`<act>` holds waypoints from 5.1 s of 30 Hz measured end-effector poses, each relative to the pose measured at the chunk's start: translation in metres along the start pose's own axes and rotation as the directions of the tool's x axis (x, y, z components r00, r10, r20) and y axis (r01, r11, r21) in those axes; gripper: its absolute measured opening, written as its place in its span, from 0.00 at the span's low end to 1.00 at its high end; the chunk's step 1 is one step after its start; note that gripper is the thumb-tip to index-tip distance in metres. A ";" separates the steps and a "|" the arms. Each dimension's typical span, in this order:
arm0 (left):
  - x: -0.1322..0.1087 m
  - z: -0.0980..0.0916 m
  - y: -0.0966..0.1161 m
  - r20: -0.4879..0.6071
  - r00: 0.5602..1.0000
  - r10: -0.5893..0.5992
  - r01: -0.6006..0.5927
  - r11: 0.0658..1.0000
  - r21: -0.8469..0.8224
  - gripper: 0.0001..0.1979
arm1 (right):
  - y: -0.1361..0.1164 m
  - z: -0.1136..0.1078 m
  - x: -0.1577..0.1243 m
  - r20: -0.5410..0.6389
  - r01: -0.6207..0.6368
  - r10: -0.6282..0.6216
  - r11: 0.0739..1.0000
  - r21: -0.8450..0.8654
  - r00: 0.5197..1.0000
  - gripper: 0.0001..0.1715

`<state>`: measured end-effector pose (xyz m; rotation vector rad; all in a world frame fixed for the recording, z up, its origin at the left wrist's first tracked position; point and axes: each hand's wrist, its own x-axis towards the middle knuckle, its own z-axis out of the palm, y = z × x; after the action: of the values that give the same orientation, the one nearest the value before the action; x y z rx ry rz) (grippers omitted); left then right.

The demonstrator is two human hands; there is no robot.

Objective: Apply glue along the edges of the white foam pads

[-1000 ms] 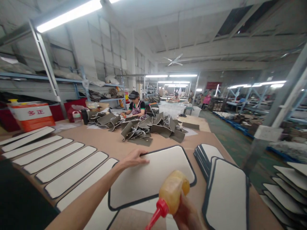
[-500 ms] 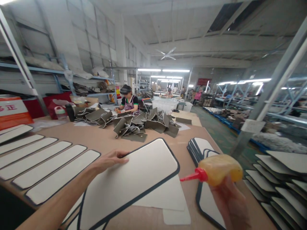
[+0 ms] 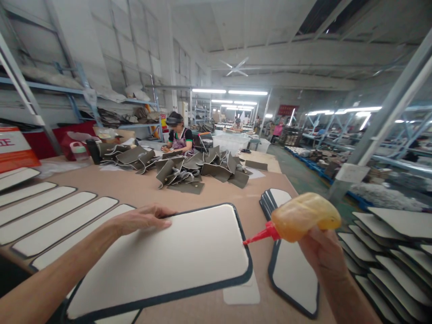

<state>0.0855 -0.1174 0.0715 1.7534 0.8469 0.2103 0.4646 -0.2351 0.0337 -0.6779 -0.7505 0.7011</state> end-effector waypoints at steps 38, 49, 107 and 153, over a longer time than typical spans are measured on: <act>-0.009 0.014 0.012 0.093 0.995 -0.027 0.039 0.990 -0.133 0.24 | -0.017 -0.003 -0.017 0.037 -0.165 0.167 0.986 -0.033 0.985 0.32; -0.015 0.014 0.010 0.073 0.997 -0.027 0.041 0.980 -0.194 0.26 | -0.015 -0.004 -0.020 0.012 -0.125 0.126 0.990 -0.065 0.992 0.33; -0.009 0.060 -0.083 -0.296 0.948 -0.112 -0.104 0.774 -0.625 0.20 | 0.053 0.037 -0.077 -0.171 0.117 -0.121 0.993 -0.034 0.978 0.15; 0.014 0.042 -0.057 -0.467 0.841 -0.272 -0.095 0.777 -0.622 0.15 | 0.057 0.047 -0.108 -0.100 -0.088 0.072 0.981 -0.171 0.992 0.23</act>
<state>0.0933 -0.1342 0.0018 1.0059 1.1012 0.8567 0.3521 -0.2710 -0.0225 -0.8997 -0.7069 0.6765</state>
